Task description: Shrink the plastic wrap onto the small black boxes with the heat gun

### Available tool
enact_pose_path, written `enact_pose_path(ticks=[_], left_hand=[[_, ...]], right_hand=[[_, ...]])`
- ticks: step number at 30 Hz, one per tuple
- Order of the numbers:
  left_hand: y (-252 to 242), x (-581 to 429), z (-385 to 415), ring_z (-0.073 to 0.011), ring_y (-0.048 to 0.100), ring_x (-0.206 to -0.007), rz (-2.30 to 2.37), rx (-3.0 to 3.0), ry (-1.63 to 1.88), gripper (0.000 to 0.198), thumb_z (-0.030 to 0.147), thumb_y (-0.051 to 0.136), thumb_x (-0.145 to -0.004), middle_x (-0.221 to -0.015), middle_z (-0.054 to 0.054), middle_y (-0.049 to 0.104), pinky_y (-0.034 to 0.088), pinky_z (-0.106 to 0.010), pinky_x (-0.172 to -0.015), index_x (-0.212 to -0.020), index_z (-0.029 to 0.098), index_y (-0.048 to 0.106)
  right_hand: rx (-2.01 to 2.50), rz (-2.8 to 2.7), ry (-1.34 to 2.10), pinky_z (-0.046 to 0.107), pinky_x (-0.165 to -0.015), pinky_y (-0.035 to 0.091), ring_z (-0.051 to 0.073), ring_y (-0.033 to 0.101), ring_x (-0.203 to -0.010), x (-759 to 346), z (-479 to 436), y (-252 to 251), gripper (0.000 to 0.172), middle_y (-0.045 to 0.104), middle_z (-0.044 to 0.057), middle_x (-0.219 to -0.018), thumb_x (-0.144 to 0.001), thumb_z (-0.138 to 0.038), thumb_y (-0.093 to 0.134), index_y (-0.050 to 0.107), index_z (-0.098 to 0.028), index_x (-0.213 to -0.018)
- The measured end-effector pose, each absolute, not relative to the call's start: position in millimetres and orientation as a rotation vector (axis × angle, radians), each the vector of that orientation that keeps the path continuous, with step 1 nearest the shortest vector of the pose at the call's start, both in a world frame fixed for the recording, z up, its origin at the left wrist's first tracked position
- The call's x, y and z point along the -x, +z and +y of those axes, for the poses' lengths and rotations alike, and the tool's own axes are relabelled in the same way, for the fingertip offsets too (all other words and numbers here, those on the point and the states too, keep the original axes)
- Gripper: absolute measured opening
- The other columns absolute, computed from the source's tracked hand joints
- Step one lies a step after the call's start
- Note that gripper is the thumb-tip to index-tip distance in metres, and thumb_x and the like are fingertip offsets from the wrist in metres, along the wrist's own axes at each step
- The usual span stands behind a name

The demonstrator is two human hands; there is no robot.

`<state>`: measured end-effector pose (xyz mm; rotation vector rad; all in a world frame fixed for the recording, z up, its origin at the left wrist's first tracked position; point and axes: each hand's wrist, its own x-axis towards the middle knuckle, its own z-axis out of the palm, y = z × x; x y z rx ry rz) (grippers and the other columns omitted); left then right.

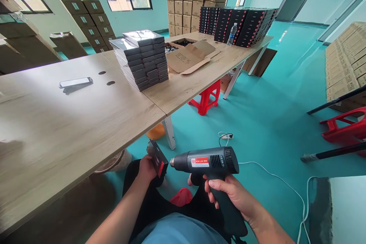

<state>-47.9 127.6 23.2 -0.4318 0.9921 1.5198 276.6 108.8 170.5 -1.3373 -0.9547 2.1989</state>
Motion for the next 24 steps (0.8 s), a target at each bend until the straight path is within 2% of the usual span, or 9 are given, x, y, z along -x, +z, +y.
enact_pose_path(ticks=[3, 11, 14, 17, 21, 24], left_hand=[[22, 46, 131, -0.0226, 0.062, -0.056, 0.96, 0.357, 1.499, 0.021, 0.009, 0.049, -0.053, -0.064, -0.005, 0.06, 0.054, -0.035, -0.055, -0.073, 0.016, 0.054], [16, 49, 131, -0.021, 0.058, -0.056, 0.961, 0.245, 1.43, 0.018, 0.012, 0.051, -0.052, -0.064, -0.004, 0.057, 0.052, -0.037, -0.058, -0.069, 0.017, 0.051], [13, 50, 130, -0.0211, 0.059, -0.06, 1.0, 0.065, 1.408, 0.016, 0.017, 0.051, -0.052, -0.067, -0.004, 0.058, 0.053, -0.039, -0.063, -0.068, 0.017, 0.052], [11, 48, 129, -0.0202, 0.057, -0.06, 1.157, -0.182, 1.416, 0.013, 0.021, 0.053, -0.054, -0.065, -0.003, 0.057, 0.051, -0.035, -0.06, -0.066, 0.018, 0.054], [12, 43, 128, -0.0175, 0.056, -0.065, 1.333, -0.498, 1.365, 0.023, 0.014, 0.06, -0.057, -0.071, 0.0, 0.061, 0.046, -0.028, -0.059, -0.079, 0.017, 0.063], [14, 43, 126, -0.0192, 0.058, -0.074, 1.617, -1.014, 1.198, 0.024, 0.015, 0.06, -0.065, -0.081, -0.001, 0.063, 0.046, -0.029, -0.064, -0.088, 0.02, 0.065]], right_hand=[[1.322, -1.118, 2.222, 0.025, -0.055, 0.049, 0.015, 0.062, -0.067, -278, 106, 177, 0.033, 0.068, 0.004, -0.087, -0.079, -0.039, 0.071, 0.068, -0.018, -0.104], [1.35, -1.378, 2.168, 0.029, -0.059, 0.05, 0.017, 0.062, -0.07, -275, 110, 177, 0.029, 0.067, 0.005, -0.087, -0.079, -0.043, 0.071, 0.07, -0.017, -0.091], [1.44, -1.316, 1.996, 0.029, -0.061, 0.051, 0.016, 0.062, -0.072, -278, 119, 172, 0.031, 0.067, 0.004, -0.088, -0.082, -0.044, 0.068, 0.069, -0.018, -0.099], [1.417, -1.161, 2.022, 0.027, -0.061, 0.051, 0.016, 0.062, -0.072, -276, 124, 175, 0.034, 0.067, 0.004, -0.09, -0.083, -0.041, 0.067, 0.066, -0.019, -0.109], [1.255, -1.159, 2.16, 0.025, -0.057, 0.049, 0.014, 0.062, -0.068, -256, 121, 189, 0.028, 0.069, 0.003, -0.088, -0.081, -0.036, 0.069, 0.069, -0.018, -0.102], [1.209, -1.277, 2.141, 0.026, -0.059, 0.05, 0.015, 0.062, -0.067, -238, 123, 195, 0.024, 0.068, 0.003, -0.077, -0.079, -0.037, 0.069, 0.071, -0.015, -0.089]])
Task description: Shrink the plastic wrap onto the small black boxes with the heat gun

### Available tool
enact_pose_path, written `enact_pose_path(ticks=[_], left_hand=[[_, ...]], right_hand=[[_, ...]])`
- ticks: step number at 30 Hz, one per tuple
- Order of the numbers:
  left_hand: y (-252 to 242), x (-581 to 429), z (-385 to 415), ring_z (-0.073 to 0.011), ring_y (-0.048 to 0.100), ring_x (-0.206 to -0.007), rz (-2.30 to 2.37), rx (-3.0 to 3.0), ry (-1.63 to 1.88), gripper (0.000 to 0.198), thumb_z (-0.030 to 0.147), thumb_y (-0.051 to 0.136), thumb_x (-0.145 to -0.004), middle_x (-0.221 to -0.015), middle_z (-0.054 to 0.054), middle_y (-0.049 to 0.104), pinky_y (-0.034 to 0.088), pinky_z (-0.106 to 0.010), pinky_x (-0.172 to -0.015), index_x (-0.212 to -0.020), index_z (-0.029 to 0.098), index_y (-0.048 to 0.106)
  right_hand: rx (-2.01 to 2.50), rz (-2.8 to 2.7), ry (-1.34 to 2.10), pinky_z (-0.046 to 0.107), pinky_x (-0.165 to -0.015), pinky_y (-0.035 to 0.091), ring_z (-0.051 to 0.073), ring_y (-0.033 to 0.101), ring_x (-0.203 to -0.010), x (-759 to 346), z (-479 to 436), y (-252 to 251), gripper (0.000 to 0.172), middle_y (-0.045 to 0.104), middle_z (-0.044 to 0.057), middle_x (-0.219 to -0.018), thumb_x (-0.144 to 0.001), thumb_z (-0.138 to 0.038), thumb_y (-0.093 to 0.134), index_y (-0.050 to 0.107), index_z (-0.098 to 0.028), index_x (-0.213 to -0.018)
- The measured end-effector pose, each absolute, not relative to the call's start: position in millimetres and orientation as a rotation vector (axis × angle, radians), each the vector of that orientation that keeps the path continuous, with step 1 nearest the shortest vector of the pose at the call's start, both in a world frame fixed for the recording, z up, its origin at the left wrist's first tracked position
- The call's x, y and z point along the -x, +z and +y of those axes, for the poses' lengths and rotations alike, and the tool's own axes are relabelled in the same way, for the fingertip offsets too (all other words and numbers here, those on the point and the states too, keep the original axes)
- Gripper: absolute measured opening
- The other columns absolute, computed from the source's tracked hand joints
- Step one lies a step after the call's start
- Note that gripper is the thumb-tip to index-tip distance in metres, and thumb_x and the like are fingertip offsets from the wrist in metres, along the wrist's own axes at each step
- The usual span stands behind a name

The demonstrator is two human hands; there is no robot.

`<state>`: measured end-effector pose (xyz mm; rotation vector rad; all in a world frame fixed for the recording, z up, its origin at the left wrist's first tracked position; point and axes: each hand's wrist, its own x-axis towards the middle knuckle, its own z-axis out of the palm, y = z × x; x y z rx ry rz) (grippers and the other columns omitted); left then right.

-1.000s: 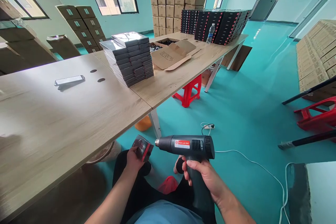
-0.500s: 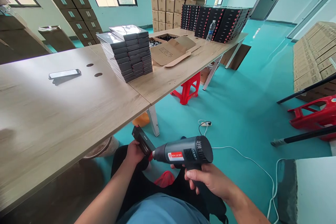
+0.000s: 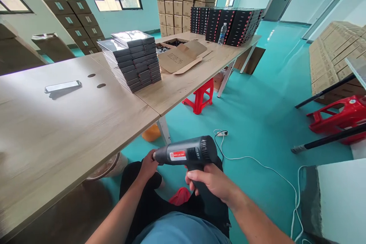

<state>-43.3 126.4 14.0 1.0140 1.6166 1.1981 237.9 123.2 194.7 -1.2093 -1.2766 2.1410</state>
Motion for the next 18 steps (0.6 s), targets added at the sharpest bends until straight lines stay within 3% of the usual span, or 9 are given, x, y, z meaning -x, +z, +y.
enact_pose_path(ticks=[3, 7, 14, 18], left_hand=[[15, 48, 124, -0.0198, 0.058, -0.081, 1.8, -1.323, 1.128, 0.022, 0.012, 0.054, -0.07, -0.088, -0.003, 0.062, 0.045, -0.03, -0.071, -0.088, 0.021, 0.064], [13, 54, 120, -0.0199, 0.057, -0.084, 1.838, -1.451, 1.154, 0.025, 0.007, 0.053, -0.07, -0.091, -0.003, 0.059, 0.044, -0.03, -0.075, -0.087, 0.022, 0.063], [23, 51, 123, -0.022, 0.054, -0.089, 1.703, -1.199, 1.397, 0.036, -0.005, 0.064, -0.061, -0.091, -0.003, 0.06, 0.041, -0.026, -0.079, -0.082, 0.024, 0.07], [34, 48, 124, -0.0271, 0.053, -0.105, 1.575, -0.966, 1.472, 0.039, -0.01, 0.062, -0.057, -0.093, -0.005, 0.061, 0.042, -0.03, -0.091, -0.076, 0.024, 0.07]], right_hand=[[1.278, -1.343, 2.024, 0.026, -0.059, 0.049, 0.016, 0.063, -0.068, -232, 132, 191, 0.024, 0.066, 0.002, -0.069, -0.079, -0.038, 0.069, 0.07, -0.015, -0.084], [1.341, -1.293, 1.983, 0.026, -0.058, 0.05, 0.016, 0.063, -0.069, -239, 140, 187, 0.026, 0.071, 0.003, -0.081, -0.081, -0.038, 0.067, 0.069, -0.017, -0.096], [1.332, -1.39, 2.026, 0.026, -0.058, 0.05, 0.017, 0.062, -0.066, -236, 137, 189, 0.022, 0.066, 0.002, -0.065, -0.081, -0.038, 0.066, 0.068, -0.017, -0.081], [1.354, -1.382, 2.033, 0.026, -0.056, 0.049, 0.016, 0.061, -0.065, -234, 135, 191, 0.021, 0.067, 0.003, -0.071, -0.079, -0.038, 0.066, 0.069, -0.017, -0.083]])
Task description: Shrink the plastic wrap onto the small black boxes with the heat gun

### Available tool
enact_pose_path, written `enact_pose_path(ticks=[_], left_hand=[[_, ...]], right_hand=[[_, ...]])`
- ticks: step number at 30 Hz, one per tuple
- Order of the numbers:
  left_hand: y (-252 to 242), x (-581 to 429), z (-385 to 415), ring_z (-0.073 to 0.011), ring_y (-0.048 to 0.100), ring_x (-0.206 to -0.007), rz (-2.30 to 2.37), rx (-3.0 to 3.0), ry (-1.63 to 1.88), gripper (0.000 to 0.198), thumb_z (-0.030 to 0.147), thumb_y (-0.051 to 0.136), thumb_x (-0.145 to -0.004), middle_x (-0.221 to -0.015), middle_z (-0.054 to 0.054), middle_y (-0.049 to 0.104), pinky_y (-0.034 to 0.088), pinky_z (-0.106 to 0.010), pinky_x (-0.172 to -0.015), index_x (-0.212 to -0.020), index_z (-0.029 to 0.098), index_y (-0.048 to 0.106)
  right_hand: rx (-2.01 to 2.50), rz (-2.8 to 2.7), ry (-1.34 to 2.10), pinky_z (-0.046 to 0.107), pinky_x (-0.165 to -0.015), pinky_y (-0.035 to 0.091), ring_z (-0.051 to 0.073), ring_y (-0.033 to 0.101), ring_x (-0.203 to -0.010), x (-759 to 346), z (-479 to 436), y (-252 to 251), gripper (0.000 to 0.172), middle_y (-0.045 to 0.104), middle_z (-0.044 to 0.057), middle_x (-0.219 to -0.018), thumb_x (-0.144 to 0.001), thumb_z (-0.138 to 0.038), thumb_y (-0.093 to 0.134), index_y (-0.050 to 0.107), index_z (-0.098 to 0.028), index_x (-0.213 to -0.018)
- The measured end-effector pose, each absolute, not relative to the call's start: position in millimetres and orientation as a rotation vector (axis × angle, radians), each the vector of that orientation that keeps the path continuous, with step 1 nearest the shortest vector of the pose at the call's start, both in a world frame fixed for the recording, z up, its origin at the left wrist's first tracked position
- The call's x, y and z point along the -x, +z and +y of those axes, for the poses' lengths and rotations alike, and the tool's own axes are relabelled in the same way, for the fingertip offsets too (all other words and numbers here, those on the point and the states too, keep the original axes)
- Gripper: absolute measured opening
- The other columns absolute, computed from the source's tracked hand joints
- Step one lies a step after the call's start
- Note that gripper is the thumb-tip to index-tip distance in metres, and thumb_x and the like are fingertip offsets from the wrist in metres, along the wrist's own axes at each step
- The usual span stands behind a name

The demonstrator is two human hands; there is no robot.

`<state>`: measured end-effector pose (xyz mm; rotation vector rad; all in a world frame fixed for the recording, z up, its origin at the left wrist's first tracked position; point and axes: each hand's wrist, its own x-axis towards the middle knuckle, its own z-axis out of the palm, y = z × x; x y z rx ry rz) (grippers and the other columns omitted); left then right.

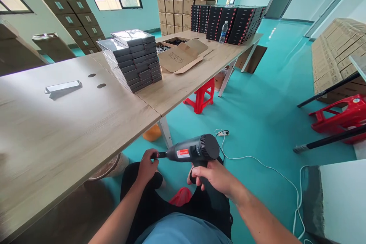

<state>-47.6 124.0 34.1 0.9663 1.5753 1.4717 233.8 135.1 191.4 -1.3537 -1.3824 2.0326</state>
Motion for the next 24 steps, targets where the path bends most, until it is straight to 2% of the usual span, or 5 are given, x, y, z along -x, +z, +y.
enact_pose_path(ticks=[3, 7, 12, 20, 24], left_hand=[[34, 47, 126, -0.03, 0.049, -0.114, 1.588, -1.024, 1.447, 0.041, -0.01, 0.063, -0.056, -0.094, -0.006, 0.061, 0.039, -0.034, -0.1, -0.077, 0.025, 0.07], [29, 48, 127, -0.0292, 0.051, -0.11, 1.648, -1.232, 1.397, 0.044, -0.008, 0.062, -0.057, -0.099, -0.006, 0.062, 0.036, -0.035, -0.103, -0.083, 0.026, 0.072], [28, 51, 127, -0.0291, 0.049, -0.113, 1.639, -1.18, 1.41, 0.043, -0.008, 0.062, -0.059, -0.1, -0.006, 0.061, 0.036, -0.035, -0.104, -0.084, 0.026, 0.073], [32, 52, 128, -0.0268, 0.052, -0.111, 1.619, -1.055, 1.467, 0.043, -0.011, 0.06, -0.059, -0.099, -0.005, 0.062, 0.041, -0.03, -0.098, -0.081, 0.025, 0.073], [31, 53, 131, -0.0237, 0.056, -0.104, 1.579, -0.828, 1.552, 0.041, -0.012, 0.059, -0.059, -0.095, -0.005, 0.063, 0.045, -0.024, -0.084, -0.078, 0.022, 0.071]], right_hand=[[1.255, -1.389, 2.089, 0.028, -0.057, 0.05, 0.017, 0.061, -0.067, -228, 134, 196, 0.025, 0.068, 0.005, -0.079, -0.077, -0.04, 0.067, 0.069, -0.016, -0.08], [1.334, -1.462, 1.988, 0.028, -0.056, 0.049, 0.017, 0.06, -0.065, -223, 136, 201, 0.021, 0.063, 0.002, -0.065, -0.078, -0.037, 0.064, 0.068, -0.017, -0.075], [1.273, -1.421, 2.04, 0.029, -0.056, 0.049, 0.017, 0.062, -0.065, -225, 142, 199, 0.021, 0.066, 0.002, -0.07, -0.076, -0.037, 0.067, 0.067, -0.016, -0.08], [1.315, -1.354, 2.064, 0.026, -0.056, 0.048, 0.015, 0.063, -0.062, -240, 145, 186, 0.023, 0.066, 0.002, -0.063, -0.08, -0.038, 0.066, 0.069, -0.015, -0.081], [1.394, -1.275, 1.986, 0.026, -0.054, 0.048, 0.015, 0.061, -0.062, -246, 143, 183, 0.024, 0.068, 0.003, -0.072, -0.078, -0.039, 0.069, 0.068, -0.015, -0.083]])
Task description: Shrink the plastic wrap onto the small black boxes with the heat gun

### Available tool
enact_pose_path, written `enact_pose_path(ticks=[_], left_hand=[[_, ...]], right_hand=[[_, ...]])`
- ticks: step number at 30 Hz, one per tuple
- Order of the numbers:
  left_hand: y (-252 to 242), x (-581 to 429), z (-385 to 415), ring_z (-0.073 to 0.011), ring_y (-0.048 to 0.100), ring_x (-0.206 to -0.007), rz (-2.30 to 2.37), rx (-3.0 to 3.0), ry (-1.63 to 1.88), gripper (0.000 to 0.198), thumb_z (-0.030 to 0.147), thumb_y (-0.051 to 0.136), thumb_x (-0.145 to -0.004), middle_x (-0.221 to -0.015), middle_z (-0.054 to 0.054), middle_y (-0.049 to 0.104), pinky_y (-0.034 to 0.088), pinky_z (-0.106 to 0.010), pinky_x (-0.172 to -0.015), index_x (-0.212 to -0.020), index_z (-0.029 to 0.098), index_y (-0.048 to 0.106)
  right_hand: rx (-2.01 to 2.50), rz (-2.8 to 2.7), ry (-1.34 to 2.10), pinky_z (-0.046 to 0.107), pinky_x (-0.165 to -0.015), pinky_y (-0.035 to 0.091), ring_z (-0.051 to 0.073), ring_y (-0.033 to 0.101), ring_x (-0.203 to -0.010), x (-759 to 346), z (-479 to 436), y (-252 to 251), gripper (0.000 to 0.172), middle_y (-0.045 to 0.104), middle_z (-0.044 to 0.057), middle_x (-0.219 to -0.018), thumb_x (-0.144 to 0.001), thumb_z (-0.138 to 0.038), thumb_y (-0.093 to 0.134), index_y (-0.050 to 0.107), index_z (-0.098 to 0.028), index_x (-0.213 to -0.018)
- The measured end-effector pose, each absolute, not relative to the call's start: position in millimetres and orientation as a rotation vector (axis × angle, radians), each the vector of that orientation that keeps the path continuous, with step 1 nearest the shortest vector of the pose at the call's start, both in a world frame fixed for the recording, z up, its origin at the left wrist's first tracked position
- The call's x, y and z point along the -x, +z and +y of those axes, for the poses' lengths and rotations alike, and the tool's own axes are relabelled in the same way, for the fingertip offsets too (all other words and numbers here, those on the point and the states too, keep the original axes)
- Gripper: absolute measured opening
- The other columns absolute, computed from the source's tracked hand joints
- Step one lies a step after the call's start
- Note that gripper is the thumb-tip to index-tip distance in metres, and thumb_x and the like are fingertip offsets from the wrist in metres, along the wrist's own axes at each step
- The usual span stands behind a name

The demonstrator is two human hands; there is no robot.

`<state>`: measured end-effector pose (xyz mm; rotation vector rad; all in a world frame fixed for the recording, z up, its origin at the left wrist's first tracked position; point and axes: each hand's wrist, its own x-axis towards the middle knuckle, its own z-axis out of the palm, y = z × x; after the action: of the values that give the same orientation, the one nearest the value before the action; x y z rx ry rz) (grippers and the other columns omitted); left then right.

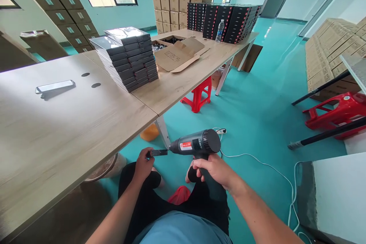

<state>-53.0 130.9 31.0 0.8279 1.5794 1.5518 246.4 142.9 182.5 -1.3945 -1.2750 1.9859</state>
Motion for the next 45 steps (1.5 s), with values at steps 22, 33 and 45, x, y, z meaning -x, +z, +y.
enact_pose_path(ticks=[22, 33, 45], left_hand=[[16, 61, 129, -0.0195, 0.059, -0.056, 0.96, 0.017, 1.32, 0.039, 0.025, 0.052, -0.073, -0.071, -0.007, 0.062, 0.047, -0.029, -0.049, -0.106, 0.011, 0.066], [28, 41, 115, -0.0303, 0.072, -0.074, 0.879, 0.06, 1.009, 0.038, 0.041, 0.061, -0.087, -0.08, -0.014, 0.074, 0.058, -0.04, -0.064, -0.107, 0.01, 0.068], [19, 52, 112, -0.0304, 0.074, -0.075, 0.776, -0.006, 1.033, 0.043, 0.042, 0.061, -0.088, -0.086, -0.014, 0.076, 0.059, -0.042, -0.07, -0.114, 0.009, 0.068]], right_hand=[[1.329, -1.544, 2.293, 0.027, -0.052, 0.047, 0.014, 0.057, -0.056, -251, 103, 178, 0.011, 0.061, -0.002, -0.062, -0.072, -0.029, 0.068, 0.066, -0.019, -0.075], [1.299, -1.213, 2.054, 0.025, -0.051, 0.049, 0.012, 0.059, -0.055, -220, 149, 161, 0.018, 0.065, 0.001, -0.067, -0.081, -0.032, 0.061, 0.066, -0.015, -0.086], [1.273, -1.336, 2.022, 0.025, -0.053, 0.051, 0.013, 0.062, -0.058, -213, 151, 171, 0.021, 0.068, 0.002, -0.073, -0.082, -0.035, 0.063, 0.067, -0.018, -0.092]])
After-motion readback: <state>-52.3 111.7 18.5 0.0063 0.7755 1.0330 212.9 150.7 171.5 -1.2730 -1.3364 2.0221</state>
